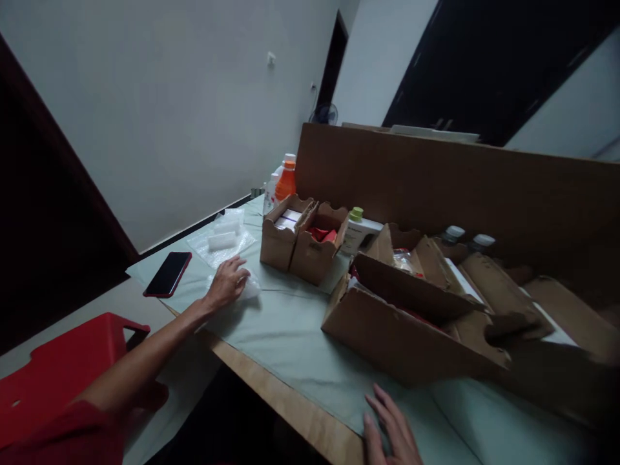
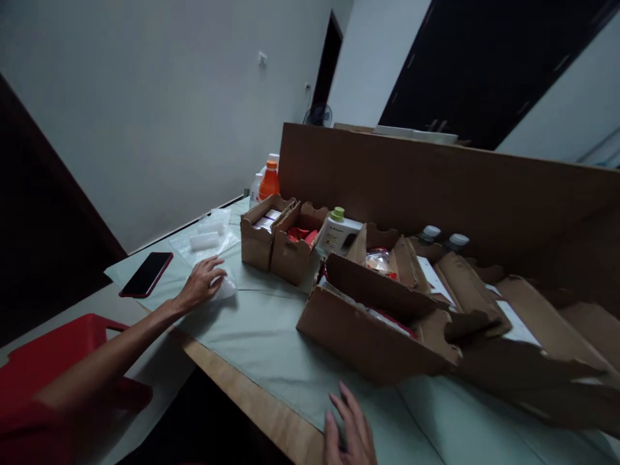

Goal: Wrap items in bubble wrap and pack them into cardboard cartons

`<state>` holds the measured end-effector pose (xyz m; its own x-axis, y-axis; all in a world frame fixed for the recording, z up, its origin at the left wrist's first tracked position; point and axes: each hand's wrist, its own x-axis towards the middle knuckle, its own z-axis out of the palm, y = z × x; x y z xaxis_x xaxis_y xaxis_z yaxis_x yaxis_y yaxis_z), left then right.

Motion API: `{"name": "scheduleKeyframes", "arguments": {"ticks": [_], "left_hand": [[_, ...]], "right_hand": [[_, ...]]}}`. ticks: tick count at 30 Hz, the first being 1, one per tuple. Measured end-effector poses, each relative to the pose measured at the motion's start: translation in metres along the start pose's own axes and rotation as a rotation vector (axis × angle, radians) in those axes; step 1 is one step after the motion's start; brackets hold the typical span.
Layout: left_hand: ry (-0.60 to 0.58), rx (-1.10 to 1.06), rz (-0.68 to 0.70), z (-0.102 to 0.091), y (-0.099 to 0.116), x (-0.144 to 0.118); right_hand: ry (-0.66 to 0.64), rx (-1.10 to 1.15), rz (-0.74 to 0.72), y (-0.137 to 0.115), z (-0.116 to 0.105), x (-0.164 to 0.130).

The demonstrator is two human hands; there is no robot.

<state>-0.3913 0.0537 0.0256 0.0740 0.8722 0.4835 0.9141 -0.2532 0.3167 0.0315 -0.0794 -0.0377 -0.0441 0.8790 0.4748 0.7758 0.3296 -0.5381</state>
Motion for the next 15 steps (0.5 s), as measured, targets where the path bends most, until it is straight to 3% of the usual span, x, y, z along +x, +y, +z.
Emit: {"name": "scheduleKeyframes", "arguments": {"ticks": [6,9,12,15], "left_hand": [[-0.148,-0.104,0.420,0.016,0.117,-0.024],[-0.154,-0.149,0.537,0.025,0.165,-0.040],[-0.144,-0.202,0.515,0.030,0.181,-0.055],[-0.188,-0.195,0.444,0.039,0.168,-0.071]], "right_hand": [[-0.111,0.045,-0.114,-0.083,0.032,0.029],[-0.134,0.064,-0.043,-0.098,0.046,0.042],[-0.045,0.100,0.158,-0.089,0.045,0.046],[0.039,0.073,0.281,-0.069,0.032,0.039]]}}
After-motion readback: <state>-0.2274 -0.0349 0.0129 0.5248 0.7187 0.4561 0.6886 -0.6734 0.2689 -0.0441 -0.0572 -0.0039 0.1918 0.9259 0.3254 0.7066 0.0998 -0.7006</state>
